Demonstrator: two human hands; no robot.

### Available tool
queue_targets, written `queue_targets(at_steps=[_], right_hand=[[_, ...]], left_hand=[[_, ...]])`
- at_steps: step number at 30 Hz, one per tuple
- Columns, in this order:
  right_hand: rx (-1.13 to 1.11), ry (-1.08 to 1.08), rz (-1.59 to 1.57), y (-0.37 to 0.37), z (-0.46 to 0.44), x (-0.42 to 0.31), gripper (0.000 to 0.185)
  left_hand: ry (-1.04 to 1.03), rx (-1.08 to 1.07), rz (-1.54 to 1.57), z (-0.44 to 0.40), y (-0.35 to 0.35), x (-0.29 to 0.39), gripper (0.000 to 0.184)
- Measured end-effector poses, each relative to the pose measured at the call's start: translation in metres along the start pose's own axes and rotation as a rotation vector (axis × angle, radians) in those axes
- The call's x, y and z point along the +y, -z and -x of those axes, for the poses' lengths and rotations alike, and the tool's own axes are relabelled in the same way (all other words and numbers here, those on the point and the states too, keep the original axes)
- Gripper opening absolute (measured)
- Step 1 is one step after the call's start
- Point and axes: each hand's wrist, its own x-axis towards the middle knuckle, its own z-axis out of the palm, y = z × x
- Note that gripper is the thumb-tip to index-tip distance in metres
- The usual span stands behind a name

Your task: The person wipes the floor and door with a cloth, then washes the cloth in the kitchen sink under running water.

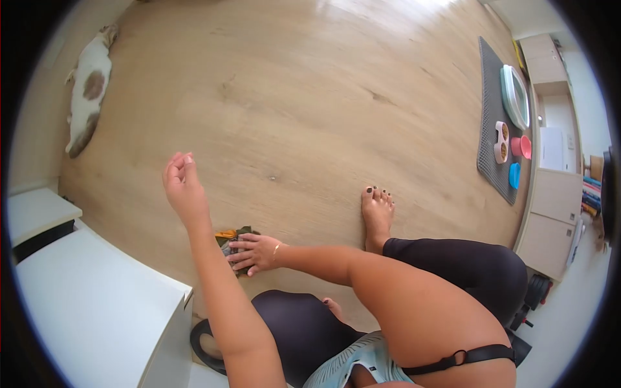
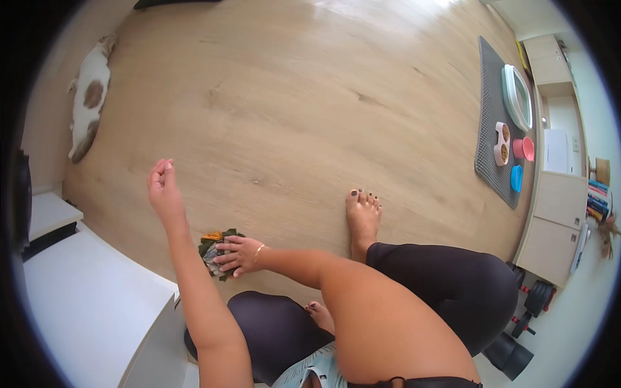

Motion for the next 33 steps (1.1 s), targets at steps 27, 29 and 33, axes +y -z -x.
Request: queue_targets(at_steps=[27, 29, 33], right_hand=[[0.096, -0.837, 0.128, 0.125, 0.088, 0.096, 0.058], [0.275, -1.002, 0.210, 0.142, 0.153, 0.134, 0.058], [0.294, -1.405, 0.145, 0.191, 0.328, 0.171, 0.056]], left_hand=[[-0.475, -0.384, -0.383, 0.106, -0.107, 0.091, 0.020], [-0.492, -0.478, -0.522, 0.121, -0.107, 0.097, 0.020], [-0.358, -0.538, -0.528, 0.148, -0.126, 0.123, 0.020]])
